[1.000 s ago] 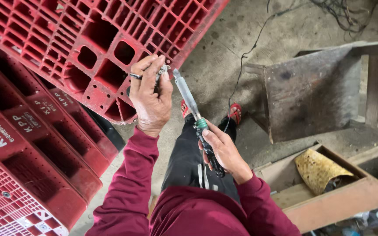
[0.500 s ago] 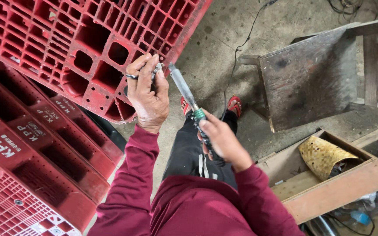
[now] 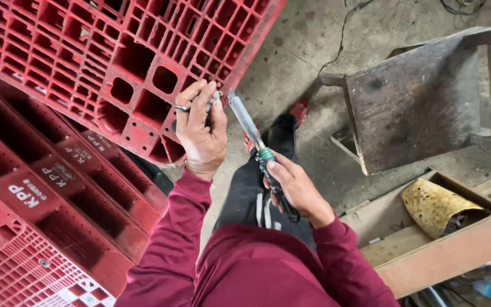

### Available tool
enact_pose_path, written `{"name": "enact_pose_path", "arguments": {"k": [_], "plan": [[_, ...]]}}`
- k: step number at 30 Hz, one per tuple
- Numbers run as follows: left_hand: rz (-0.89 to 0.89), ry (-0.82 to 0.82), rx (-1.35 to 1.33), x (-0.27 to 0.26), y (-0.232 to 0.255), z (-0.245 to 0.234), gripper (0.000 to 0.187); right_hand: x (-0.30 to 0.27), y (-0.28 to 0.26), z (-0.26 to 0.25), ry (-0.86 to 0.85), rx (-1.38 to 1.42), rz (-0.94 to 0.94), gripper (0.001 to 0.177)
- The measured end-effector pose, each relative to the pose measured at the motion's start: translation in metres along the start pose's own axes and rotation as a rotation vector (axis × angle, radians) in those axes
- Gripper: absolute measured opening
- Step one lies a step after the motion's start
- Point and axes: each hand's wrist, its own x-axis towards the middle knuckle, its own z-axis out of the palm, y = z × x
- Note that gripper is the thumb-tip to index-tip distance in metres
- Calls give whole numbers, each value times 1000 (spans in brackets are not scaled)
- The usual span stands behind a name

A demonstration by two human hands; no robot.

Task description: The person uses a heat gun to soften a small piece of plastic on a red pallet and then presses the material into place using a hand tool.

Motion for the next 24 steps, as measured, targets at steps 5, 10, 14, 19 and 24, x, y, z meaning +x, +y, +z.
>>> {"name": "enact_pose_path", "arguments": {"k": [5,10,14,19,24], "plan": [[-15,7,86,8,10,0,27,5,7,-5,16,-126,-94,51],[-5,-4,146,30,24,4,27,-2,-1,-11,16,-157,-48,53],[-48,-8,147,26,31,2,28,-2,-12,-13,18,-179,-24,54],[-27,-12,157,10,7,5,29,-5,-19,-16,148,-718,-183,56],[-60,-15,165,8,5,6,30,-1,-18,-16,125,-514,-229,53]]}}
